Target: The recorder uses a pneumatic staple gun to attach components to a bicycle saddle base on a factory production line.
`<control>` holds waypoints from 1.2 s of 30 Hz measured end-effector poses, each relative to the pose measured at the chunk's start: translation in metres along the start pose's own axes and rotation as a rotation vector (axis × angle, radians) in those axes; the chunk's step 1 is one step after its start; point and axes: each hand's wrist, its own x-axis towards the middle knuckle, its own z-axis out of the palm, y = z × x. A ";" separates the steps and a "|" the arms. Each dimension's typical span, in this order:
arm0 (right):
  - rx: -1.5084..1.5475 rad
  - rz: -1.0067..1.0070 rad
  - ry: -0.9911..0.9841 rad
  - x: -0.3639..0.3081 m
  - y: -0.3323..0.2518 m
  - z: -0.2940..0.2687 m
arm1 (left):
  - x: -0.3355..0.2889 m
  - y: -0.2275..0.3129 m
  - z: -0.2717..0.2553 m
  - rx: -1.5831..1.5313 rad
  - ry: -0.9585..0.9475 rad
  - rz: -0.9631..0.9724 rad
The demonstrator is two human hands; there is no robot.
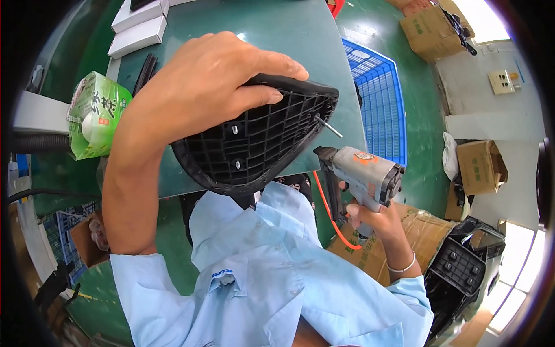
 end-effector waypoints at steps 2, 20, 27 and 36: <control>-0.002 -0.008 -0.020 0.004 0.001 0.002 | -0.001 0.000 0.000 0.002 0.005 0.001; -0.026 0.016 -0.071 0.013 0.005 0.008 | -0.003 -0.001 0.003 0.014 0.075 0.030; -0.057 0.104 -0.139 0.005 0.006 0.015 | -0.004 0.000 0.006 0.001 0.102 0.045; -0.237 0.006 -0.122 -0.001 0.016 0.018 | -0.005 0.005 0.003 0.008 0.097 0.026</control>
